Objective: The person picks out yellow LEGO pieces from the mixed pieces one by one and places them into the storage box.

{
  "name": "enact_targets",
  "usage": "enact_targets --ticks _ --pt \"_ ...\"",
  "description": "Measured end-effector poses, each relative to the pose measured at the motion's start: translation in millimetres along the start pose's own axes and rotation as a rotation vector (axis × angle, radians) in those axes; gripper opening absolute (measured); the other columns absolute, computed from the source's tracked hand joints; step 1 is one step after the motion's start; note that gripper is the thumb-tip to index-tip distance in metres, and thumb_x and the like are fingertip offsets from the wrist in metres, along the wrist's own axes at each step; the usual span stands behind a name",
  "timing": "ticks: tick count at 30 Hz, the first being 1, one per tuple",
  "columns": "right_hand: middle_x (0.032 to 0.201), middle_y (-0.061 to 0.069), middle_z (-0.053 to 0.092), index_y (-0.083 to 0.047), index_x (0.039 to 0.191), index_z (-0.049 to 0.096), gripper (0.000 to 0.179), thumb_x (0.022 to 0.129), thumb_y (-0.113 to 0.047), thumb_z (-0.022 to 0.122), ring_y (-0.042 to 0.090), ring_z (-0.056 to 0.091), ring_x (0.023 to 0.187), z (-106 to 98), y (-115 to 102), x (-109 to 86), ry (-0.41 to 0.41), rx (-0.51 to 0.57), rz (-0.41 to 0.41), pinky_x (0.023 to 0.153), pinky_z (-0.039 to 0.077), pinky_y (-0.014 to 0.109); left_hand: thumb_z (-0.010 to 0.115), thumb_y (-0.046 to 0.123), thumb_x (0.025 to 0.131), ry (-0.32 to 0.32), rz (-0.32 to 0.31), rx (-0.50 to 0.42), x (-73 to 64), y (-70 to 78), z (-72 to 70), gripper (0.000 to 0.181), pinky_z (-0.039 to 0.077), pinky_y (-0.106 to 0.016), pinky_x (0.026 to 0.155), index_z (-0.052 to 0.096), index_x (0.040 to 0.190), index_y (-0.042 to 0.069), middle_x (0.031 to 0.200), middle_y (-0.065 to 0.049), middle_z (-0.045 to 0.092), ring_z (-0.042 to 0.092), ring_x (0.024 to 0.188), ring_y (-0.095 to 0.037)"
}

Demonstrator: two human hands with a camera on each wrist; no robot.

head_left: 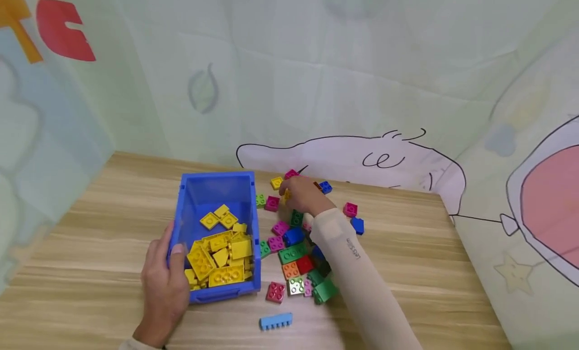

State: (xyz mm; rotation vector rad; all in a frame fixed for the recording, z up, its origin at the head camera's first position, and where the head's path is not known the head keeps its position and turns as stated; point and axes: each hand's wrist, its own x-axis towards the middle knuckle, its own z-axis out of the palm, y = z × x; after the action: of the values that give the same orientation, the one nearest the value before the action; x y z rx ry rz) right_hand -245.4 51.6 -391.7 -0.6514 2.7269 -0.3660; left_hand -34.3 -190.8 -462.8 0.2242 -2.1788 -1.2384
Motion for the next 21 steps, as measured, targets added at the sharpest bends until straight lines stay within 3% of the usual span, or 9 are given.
enact_targets --ticks 6,12,16,21 --pt "0.120 0.004 0.064 -0.013 0.119 0.072 0.027 0.092 -0.010 0.074 0.021 0.054 0.108 -27 -19 -37.1 0.157 0.049 -0.160 0.092 0.048 0.033 0.044 0.010 0.105 0.010 0.016 0.006 3.4 -1.4 -2.8 0.048 0.035 -0.025 0.070 0.042 0.154 0.010 0.098 -0.014 0.051 0.042 0.081 -0.017" --pt "0.117 -0.002 0.064 -0.015 0.122 0.070 0.030 0.093 -0.015 0.074 0.013 0.056 0.105 -43 -48 -75.4 0.246 0.074 -0.356 0.089 0.048 0.026 0.042 0.012 0.107 -0.017 -0.008 0.012 1.9 -0.3 -2.6 0.049 0.036 -0.022 0.072 0.038 0.155 0.011 0.101 -0.013 0.051 0.043 0.084 -0.016" --pt "0.119 -0.004 0.064 -0.014 0.123 0.069 0.030 0.094 -0.018 0.073 0.009 0.055 0.106 -41 -66 -90.6 0.242 0.102 -0.476 0.089 0.045 0.023 0.041 0.012 0.107 -0.021 -0.017 0.011 0.8 -0.3 -2.0 0.049 0.037 -0.018 0.072 0.038 0.156 0.012 0.101 -0.013 0.051 0.044 0.084 -0.016" --pt "0.114 -0.002 0.063 -0.009 0.123 0.069 0.029 0.094 -0.014 0.072 0.009 0.054 0.098 -24 -83 -97.8 0.111 0.236 -0.681 0.083 0.046 0.019 0.042 0.012 0.107 -0.022 -0.017 0.004 0.2 0.1 0.0 0.049 0.036 -0.021 0.070 0.039 0.155 0.012 0.100 -0.013 0.051 0.043 0.083 -0.016"
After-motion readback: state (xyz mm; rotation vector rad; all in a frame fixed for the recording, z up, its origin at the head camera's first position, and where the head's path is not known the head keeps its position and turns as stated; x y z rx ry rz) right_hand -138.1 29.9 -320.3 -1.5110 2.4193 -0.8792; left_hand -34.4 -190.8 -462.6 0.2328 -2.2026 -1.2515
